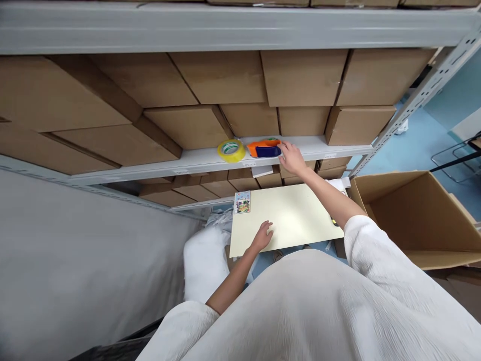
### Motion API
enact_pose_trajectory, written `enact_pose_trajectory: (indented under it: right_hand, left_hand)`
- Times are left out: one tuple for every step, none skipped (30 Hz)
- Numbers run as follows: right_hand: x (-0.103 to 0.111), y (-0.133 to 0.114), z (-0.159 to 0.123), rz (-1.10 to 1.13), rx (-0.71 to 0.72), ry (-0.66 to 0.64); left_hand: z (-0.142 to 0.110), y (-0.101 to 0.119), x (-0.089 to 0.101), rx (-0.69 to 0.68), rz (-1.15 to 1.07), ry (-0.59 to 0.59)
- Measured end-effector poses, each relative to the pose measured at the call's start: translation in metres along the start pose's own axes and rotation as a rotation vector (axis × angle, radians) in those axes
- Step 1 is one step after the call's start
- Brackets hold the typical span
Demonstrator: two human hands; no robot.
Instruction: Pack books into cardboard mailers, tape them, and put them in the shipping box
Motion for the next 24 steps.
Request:
enact_pose_trajectory:
  right_hand:
    - [-0.002,-0.004,0.011,-0.012,0.009,-0.012]
    - [-0.006,-0.006,0.019,-0.027,0.011,-0.027]
    - [-0.01,-0.006,0.026,-0.045,0.006,-0.044]
    - [-0.014,-0.006,0.031,-0.067,-0.004,-0.06]
    - [-0.017,-0.006,0.034,-0.095,-0.017,-0.074]
    - [-0.02,-0.005,0.036,-0.124,-0.031,-0.081]
    - [-0.022,-0.004,0.036,-0.152,-0.042,-0.082]
    - [-0.022,-0.005,0.035,-0.177,-0.051,-0.077]
    - [-0.022,-0.006,0.033,-0.201,-0.057,-0.069]
    - [-0.021,-0.007,0.031,-0.223,-0.063,-0.06]
    - [-0.02,-0.009,0.027,-0.247,-0.069,-0.055]
    - [-0.02,-0.012,0.023,-0.273,-0.079,-0.057]
    - [-0.019,-0.014,0.017,-0.299,-0.093,-0.064]
    - [-0.019,-0.016,0.01,-0.322,-0.109,-0.073]
    - [-0.019,-0.017,0.001,-0.336,-0.128,-0.077]
    - [-0.018,-0.018,-0.009,-0.341,-0.146,-0.074]
    - [-0.016,-0.018,-0.02,-0.338,-0.163,-0.063]
    - [-0.015,-0.017,-0.033,-0.329,-0.179,-0.044]
    - [-0.013,-0.016,-0.047,-0.32,-0.197,-0.023]
    - [-0.011,-0.014,-0.062,-0.311,-0.217,-0.003]
    - [-0.01,-0.011,-0.078,-0.305,-0.243,0.014]
    - [-0.01,-0.008,-0.094,-0.299,-0.273,0.026]
    - [-0.01,-0.004,-0.11,-0.294,-0.307,0.032]
    - [-0.012,0.0,-0.126,-0.286,-0.346,0.032]
  left_hand:
    - [-0.003,-0.004,0.004,0.002,-0.003,0.004]
    - [-0.006,-0.008,0.008,0.006,-0.008,0.008]
    - [-0.009,-0.012,0.012,0.009,-0.012,0.012]
    - [-0.012,-0.016,0.016,0.011,-0.013,0.016]
    - [-0.015,-0.019,0.02,0.014,-0.01,0.02]
    - [-0.018,-0.023,0.023,0.017,-0.007,0.022]
    - [-0.021,-0.026,0.027,0.019,-0.004,0.024]
    - [-0.023,-0.029,0.03,0.02,-0.005,0.026]
    - [-0.025,-0.032,0.032,0.02,-0.01,0.027]
    - [-0.026,-0.035,0.034,0.019,-0.02,0.026]
    - [-0.027,-0.038,0.036,0.017,-0.032,0.023]
    - [-0.027,-0.04,0.036,0.013,-0.042,0.016]
    - [-0.026,-0.041,0.036,0.007,-0.047,0.008]
    - [-0.025,-0.042,0.035,-0.002,-0.047,-0.004]
    - [-0.023,-0.042,0.034,-0.011,-0.043,-0.019]
    - [-0.021,-0.042,0.032,-0.018,-0.037,-0.035]
    - [-0.019,-0.041,0.029,-0.024,-0.032,-0.052]
    - [-0.017,-0.041,0.026,-0.03,-0.027,-0.069]
    - [-0.014,-0.039,0.023,-0.038,-0.023,-0.085]
    - [-0.012,-0.037,0.02,-0.046,-0.021,-0.102]
    - [-0.01,-0.035,0.016,-0.056,-0.02,-0.12]
    - [-0.007,-0.032,0.012,-0.067,-0.018,-0.138]
    - [-0.005,-0.029,0.009,-0.076,-0.016,-0.156]
    - [-0.003,-0.026,0.005,-0.084,-0.012,-0.174]
Point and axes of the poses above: each hand's wrist, its own z-axis towards the middle knuckle, its own x-axis out of the back of the hand, y = z × x, the point moved 9 cm from there along z, towards the middle knuckle, and after that the axes turned 9 degrees about -y, right-handed, at the moved point
